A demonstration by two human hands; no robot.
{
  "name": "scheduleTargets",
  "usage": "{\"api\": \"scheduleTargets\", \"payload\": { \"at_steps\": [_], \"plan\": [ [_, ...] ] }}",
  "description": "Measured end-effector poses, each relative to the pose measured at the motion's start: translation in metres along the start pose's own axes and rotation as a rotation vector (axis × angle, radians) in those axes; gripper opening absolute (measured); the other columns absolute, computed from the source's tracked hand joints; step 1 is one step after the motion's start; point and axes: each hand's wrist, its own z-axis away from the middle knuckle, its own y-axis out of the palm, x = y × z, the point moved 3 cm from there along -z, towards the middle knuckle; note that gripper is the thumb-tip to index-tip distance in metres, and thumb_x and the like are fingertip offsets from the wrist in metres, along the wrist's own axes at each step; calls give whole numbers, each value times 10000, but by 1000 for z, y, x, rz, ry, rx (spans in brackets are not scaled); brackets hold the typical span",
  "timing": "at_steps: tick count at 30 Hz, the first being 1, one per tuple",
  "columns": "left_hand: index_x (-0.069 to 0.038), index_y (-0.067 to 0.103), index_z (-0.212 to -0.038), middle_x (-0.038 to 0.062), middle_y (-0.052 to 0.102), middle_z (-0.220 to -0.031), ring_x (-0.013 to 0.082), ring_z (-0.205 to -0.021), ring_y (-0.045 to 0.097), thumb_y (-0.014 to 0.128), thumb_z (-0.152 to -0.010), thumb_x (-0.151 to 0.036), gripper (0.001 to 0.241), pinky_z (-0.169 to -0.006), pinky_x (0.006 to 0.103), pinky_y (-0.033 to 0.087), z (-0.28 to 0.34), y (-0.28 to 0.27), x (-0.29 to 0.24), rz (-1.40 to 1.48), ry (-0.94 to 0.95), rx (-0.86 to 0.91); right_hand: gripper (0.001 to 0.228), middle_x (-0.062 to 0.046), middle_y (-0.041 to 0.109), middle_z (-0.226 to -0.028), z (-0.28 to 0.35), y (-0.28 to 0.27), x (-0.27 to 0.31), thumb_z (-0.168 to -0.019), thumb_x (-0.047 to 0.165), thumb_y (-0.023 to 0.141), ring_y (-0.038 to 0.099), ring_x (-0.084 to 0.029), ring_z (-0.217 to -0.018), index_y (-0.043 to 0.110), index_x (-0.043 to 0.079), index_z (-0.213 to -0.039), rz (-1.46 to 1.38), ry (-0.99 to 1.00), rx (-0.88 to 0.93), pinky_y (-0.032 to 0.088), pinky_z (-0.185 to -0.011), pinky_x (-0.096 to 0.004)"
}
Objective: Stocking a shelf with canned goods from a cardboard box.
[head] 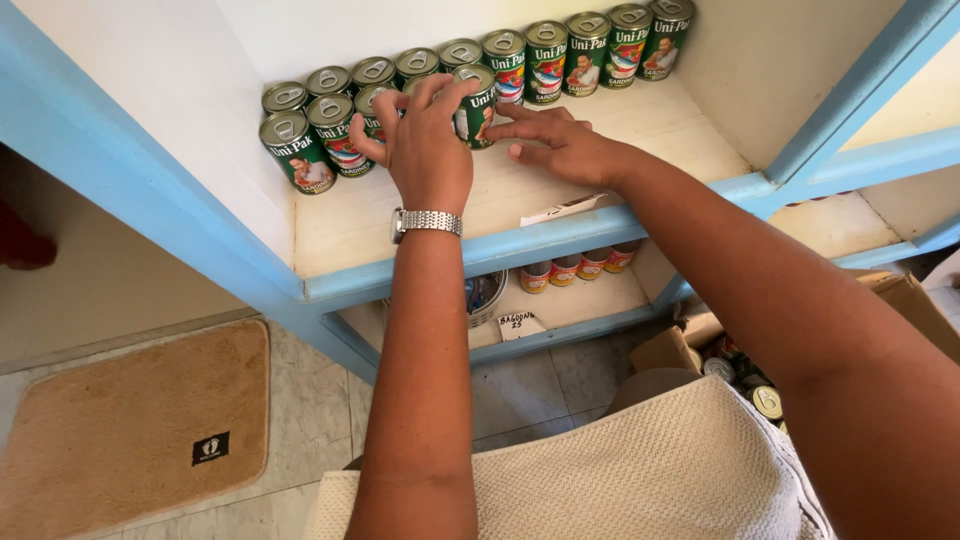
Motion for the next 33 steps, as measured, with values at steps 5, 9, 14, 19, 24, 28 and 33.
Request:
{"api": "scheduleTargets", "payload": {
  "at_steps": [5,9,14,19,24,28,33],
  "plan": [
    [-452,793,-1075,-64,507,-1437,275,-1309,400,714,-734,32,597,-1135,656,37,-1,-5,3,-29,-26,9,464,98,279,-1696,9,-4,10,-977,439,540,294,-362,-1467,545,432,-1441,-9,-10,1,165,-1234,-579],
    [-515,790,-1094,-66,411,-1527,307,-1409,325,707,-763,36,648,-1150,705,-30,-2,-10,6,-12,-11,96,454,59,294,-1702,12,-4,10,-969,406,561,279,-363,-1508,597,442,-1421,-17,-47,6,195,-1272,-553],
    [-524,775,-1143,-13,245,-1654,376,-1495,193,712,-810,-3,622,-1129,741,-74,-6,-10,8,-10,-48,154,471,37,134,-1730,8,-2,13,-1004,384,561,129,-367,-1568,508,477,-1463,29,30,51,56,-1213,-633],
    [-514,763,-1145,18,136,-1683,426,-1539,68,735,-870,-102,496,-1130,756,-103,-9,-19,8,-26,-140,190,533,72,131,-1738,5,0,10,-1004,319,562,76,-409,-1557,465,487,-1501,24,4,67,27,-1219,-651],
    [-476,759,-1210,56,109,-1694,437,-1548,45,702,-875,-55,542,-1132,755,-93,-7,-11,7,10,-168,183,552,79,163,-1715,5,-3,11,-985,272,586,131,-389,-1573,471,475,-1485,67,-72,53,71,-1196,-655],
    [-477,731,-1272,76,132,-1694,436,-1538,72,670,-899,-30,585,-1123,770,-71,-4,-5,7,15,-173,180,564,69,215,-1712,7,1,-3,-962,199,612,207,-363,-1528,519,437,-1465,27,-5,40,128,-1211,-603],
    [-396,663,-1321,147,216,-1630,455,-1493,117,727,-861,-124,538,-1095,783,21,-11,-24,-14,60,-179,222,566,-89,441,-1513,39,-27,7,-976,-22,683,469,-269,-1379,569,214,-1477,-113,-379,-455,446,-1136,-390]
  ]
}}
